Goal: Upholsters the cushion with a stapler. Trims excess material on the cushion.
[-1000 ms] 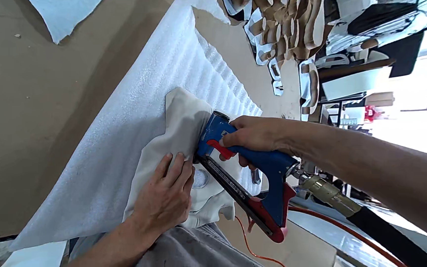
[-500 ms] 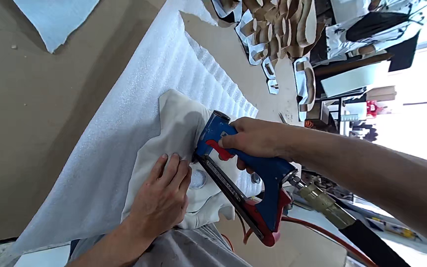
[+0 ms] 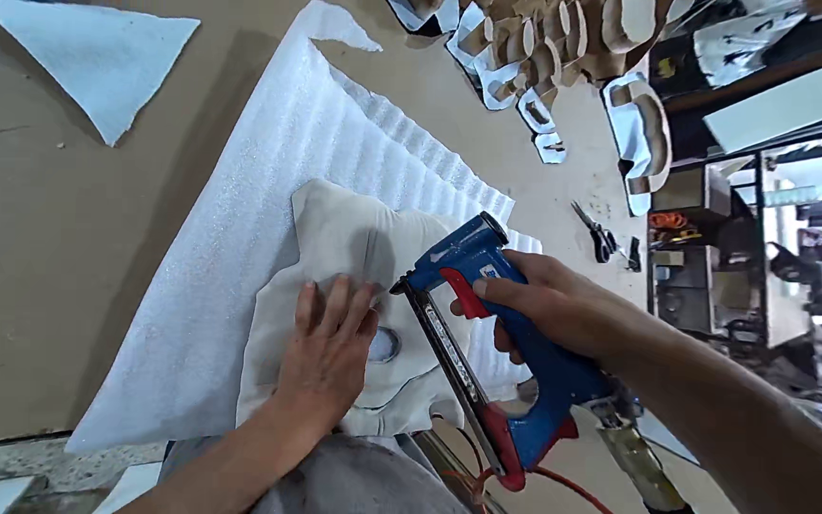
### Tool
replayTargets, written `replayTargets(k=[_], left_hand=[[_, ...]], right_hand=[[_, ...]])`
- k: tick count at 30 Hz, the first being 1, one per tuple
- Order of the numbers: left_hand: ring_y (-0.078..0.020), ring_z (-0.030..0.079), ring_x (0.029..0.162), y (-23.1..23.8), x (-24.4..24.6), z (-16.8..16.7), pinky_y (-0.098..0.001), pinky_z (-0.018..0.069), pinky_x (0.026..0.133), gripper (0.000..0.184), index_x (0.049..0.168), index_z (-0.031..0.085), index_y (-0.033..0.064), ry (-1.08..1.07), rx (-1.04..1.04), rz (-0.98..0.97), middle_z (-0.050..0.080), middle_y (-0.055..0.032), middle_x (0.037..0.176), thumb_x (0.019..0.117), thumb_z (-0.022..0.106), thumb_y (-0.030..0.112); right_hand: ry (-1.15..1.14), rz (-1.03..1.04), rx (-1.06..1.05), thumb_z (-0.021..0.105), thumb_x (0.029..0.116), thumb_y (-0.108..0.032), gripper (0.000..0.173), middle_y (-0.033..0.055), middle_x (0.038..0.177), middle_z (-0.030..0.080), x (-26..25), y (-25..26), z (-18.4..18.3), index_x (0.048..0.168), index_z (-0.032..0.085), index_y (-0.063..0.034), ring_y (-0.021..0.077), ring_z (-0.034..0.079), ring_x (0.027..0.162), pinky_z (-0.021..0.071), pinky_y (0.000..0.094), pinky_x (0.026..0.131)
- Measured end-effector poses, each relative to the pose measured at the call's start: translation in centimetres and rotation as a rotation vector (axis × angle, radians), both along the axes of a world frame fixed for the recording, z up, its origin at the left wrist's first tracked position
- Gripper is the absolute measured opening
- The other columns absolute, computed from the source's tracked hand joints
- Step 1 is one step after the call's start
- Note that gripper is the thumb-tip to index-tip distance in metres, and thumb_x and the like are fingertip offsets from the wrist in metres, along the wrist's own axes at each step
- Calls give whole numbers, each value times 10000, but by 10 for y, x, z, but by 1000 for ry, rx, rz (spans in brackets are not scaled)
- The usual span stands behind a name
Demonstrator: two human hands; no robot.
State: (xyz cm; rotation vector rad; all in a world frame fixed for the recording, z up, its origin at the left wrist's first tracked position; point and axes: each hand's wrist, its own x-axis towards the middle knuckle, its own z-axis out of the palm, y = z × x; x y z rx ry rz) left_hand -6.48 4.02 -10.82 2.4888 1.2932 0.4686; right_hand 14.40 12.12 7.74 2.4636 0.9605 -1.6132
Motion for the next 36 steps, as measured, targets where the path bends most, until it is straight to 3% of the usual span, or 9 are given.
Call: replayTargets(k=[6, 9, 11, 14, 16, 18, 23, 26, 36], left_hand=[[-325, 421, 1459, -5, 3, -5, -640, 230, 1188, 438, 1294, 705, 159, 127, 127, -66, 576, -72, 1475, 874, 628, 64], [-303, 448, 1436, 0, -7, -8, -581, 232, 1226, 347, 1232, 739, 172, -57, 57, -72, 630, -56, 1398, 934, 561, 159], [-307, 474, 1422, 11, -22, -2, -546, 315, 1214, 331, 1186, 759, 167, -150, 21, -109, 654, -66, 1355, 978, 504, 209], [-353, 428, 1457, 27, -34, 4, -661, 244, 1198, 360, 1184, 761, 203, -164, 20, -38, 622, -80, 1420, 1014, 501, 386], [-429, 385, 1461, 40, -27, 11, -726, 227, 1159, 492, 1193, 716, 112, -177, -26, 148, 560, -169, 1455, 908, 622, 502], [-442, 452, 1388, 48, -17, 12, -676, 380, 1059, 667, 1280, 653, 87, -151, -81, 265, 501, -204, 1485, 801, 718, 547], [-401, 543, 1274, 54, -13, 0, -527, 518, 926, 595, 1280, 629, 65, -230, -152, 260, 486, -200, 1487, 801, 758, 394], [-391, 545, 1266, 54, -14, -1, -502, 530, 925, 568, 1292, 622, 50, -292, -187, 240, 487, -197, 1482, 809, 769, 310], [-343, 558, 1241, 55, -22, -4, -458, 537, 918, 428, 1264, 650, 99, -388, -243, 239, 516, -140, 1470, 877, 697, 274]], right_hand=[[124, 16, 46, 516, 1063, -241, 199, 109, 1029, 750, 16, -13, -4, 1212, 539, -112, 259, 696, 551, 604, 355, 459], [136, 29, 64, 522, 1059, -221, 182, 102, 1010, 747, 12, -13, -7, 1201, 549, -110, 246, 691, 541, 605, 348, 458], [138, 46, 61, 522, 1069, -214, 168, 107, 1001, 744, 7, -11, -10, 1192, 554, -104, 241, 689, 536, 609, 347, 465], [130, 75, 28, 514, 1079, -226, 176, 115, 969, 738, -4, -9, -13, 1197, 545, -100, 236, 687, 533, 610, 350, 467], [104, 86, 13, 492, 1092, -219, 182, 122, 936, 716, -17, -9, -13, 1212, 530, -86, 220, 678, 523, 606, 339, 465], [63, 84, 9, 470, 1104, -207, 193, 128, 909, 689, -31, -11, -12, 1226, 516, -65, 200, 653, 497, 587, 319, 454], [29, 44, -37, 493, 1098, -201, 180, 138, 887, 691, -43, -5, -16, 1210, 503, -61, 214, 654, 489, 590, 327, 451], [8, 47, -65, 490, 1099, -202, 177, 123, 823, 670, -52, -2, -19, 1197, 509, -55, 198, 638, 467, 583, 318, 435], [-32, -20, -240, 424, 1120, -276, 234, 134, 910, 669, -69, 26, -22, 1209, 513, -78, 192, 627, 490, 564, 307, 439]])
